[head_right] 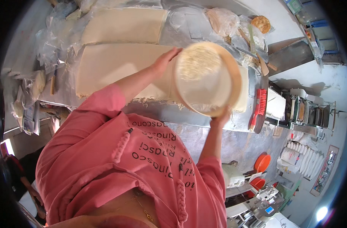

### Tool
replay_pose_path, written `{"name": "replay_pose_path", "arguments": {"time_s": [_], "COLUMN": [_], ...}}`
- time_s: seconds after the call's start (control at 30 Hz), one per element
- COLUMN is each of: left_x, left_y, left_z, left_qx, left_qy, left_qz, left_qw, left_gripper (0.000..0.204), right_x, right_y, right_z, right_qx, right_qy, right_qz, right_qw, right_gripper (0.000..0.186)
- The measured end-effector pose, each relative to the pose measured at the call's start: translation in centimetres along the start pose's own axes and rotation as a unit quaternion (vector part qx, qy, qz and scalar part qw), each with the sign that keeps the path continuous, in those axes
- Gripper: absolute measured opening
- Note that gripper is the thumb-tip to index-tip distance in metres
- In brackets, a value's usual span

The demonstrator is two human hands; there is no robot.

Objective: The person repeatedly spreads flour on large sheets of dough, folds them, and places them on a digital scale. They then pack the weighed dough into plastic bags and continue the process.

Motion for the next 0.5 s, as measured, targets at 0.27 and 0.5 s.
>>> {"name": "replay_pose_path", "arguments": {"time_s": [0.27,0.5], "left_x": [-10.2,-5.3], "left_y": [-3.0,0.4], "left_z": [-8.0,-6.8], "left_qx": [-0.081,-0.051], "left_qy": [-0.278,-0.301], "left_qz": [0.073,0.172], "left_qw": [0.954,0.936], "left_gripper": [0.068,0.064], "right_x": [10.0,5.6], "right_y": [-1.6,0.6], "right_z": [-5.0,-4.7], "right_qx": [0.024,0.026], "right_qy": [0.074,0.145], "right_qz": [0.085,-0.039], "right_qw": [0.993,0.988], "right_gripper": [0.057,0.053]}}
Point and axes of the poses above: each hand's wrist, its own y-axis away from the middle knuckle, its own x-axis out of the back of the hand, z = x × y, the point moved 4 cm from there along -y, towards the middle knuckle, and after that the axes turned 13 degrees about x, right-handed, at the moved point
